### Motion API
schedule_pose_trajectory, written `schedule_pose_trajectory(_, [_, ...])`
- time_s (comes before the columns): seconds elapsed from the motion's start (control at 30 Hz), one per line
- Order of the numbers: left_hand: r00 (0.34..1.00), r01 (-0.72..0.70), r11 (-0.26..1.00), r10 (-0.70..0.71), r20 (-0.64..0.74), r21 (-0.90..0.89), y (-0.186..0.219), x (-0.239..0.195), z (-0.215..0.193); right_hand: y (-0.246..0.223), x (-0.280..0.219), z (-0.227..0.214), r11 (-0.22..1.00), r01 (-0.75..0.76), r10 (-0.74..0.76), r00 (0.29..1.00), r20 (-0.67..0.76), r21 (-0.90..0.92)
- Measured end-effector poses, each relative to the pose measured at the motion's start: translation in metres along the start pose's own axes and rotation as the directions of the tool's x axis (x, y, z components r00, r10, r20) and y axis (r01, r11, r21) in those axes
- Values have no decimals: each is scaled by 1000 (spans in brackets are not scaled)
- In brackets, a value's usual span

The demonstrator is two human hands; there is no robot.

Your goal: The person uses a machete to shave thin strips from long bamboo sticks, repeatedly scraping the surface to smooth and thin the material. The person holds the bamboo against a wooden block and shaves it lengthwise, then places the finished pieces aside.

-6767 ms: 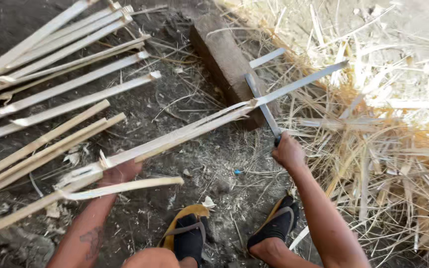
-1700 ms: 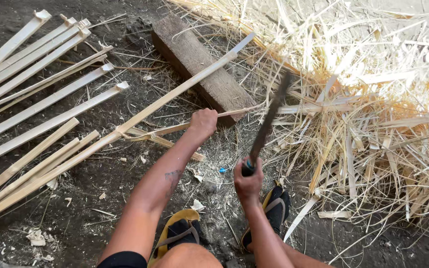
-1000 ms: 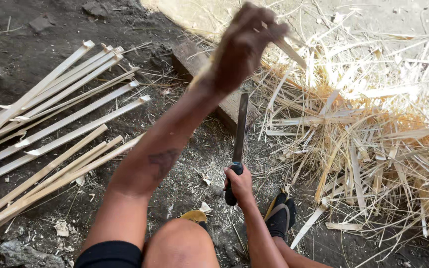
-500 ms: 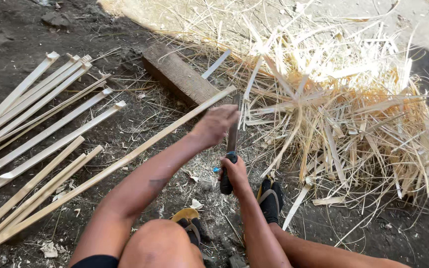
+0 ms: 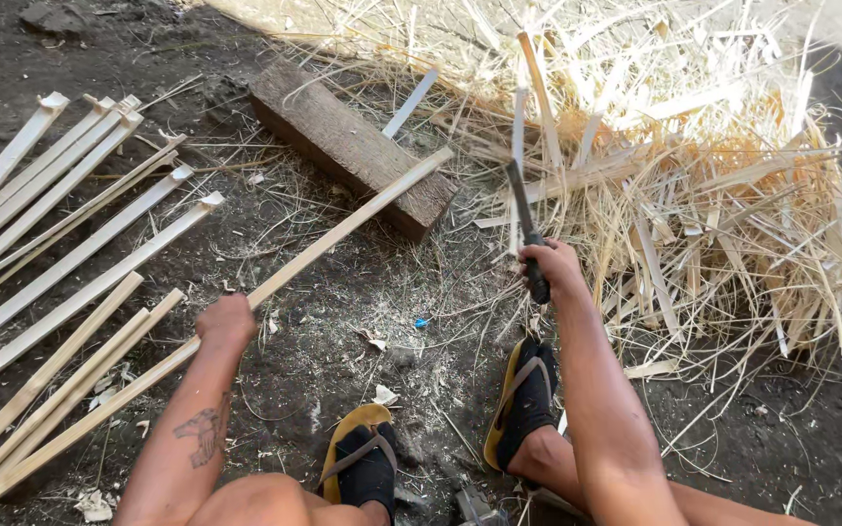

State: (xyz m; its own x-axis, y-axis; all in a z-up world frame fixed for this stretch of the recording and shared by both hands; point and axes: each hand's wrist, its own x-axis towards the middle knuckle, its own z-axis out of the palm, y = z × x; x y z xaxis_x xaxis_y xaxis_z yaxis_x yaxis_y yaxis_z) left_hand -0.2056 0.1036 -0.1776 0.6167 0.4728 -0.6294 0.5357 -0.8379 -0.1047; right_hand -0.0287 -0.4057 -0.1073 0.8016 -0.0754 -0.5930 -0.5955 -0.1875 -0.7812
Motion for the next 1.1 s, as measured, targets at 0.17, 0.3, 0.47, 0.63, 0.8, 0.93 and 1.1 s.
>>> schedule_pose_trajectory(0.17, [954,-236,969,215,-207,-80,82,-7,-46,25,-27,62,976,73,15,919,-394,206])
schedule_pose_trajectory(0.3, [406,-820,563,441,-801,-106,162,-34,-84,51,-82,119,961,127,-70,971,-226,247])
schedule_pose_trajectory(0.47, [781,-534,830,411,-470,-163,87,-44,-98,51,-119,158,982,185,-178,974,-138,42])
schedule_pose_trajectory(0.63, [978,33,999,-40,-205,-35,-73,-6,-18,60,-137,169,942,335,-336,939,-72,-31])
schedule_pose_trajectory(0.8, [893,-101,992,59,-447,-71,-58,34,23,57,-144,176,866,343,-362,932,18,-363])
schedule_pose_trajectory(0.93, [465,-586,810,309,-830,-27,66,22,-17,46,-141,184,767,431,-425,896,127,-476])
schedule_pose_trajectory(1.1, [687,-504,858,328,-648,-100,95,-12,-64,-2,-138,153,318,518,-503,802,322,-794])
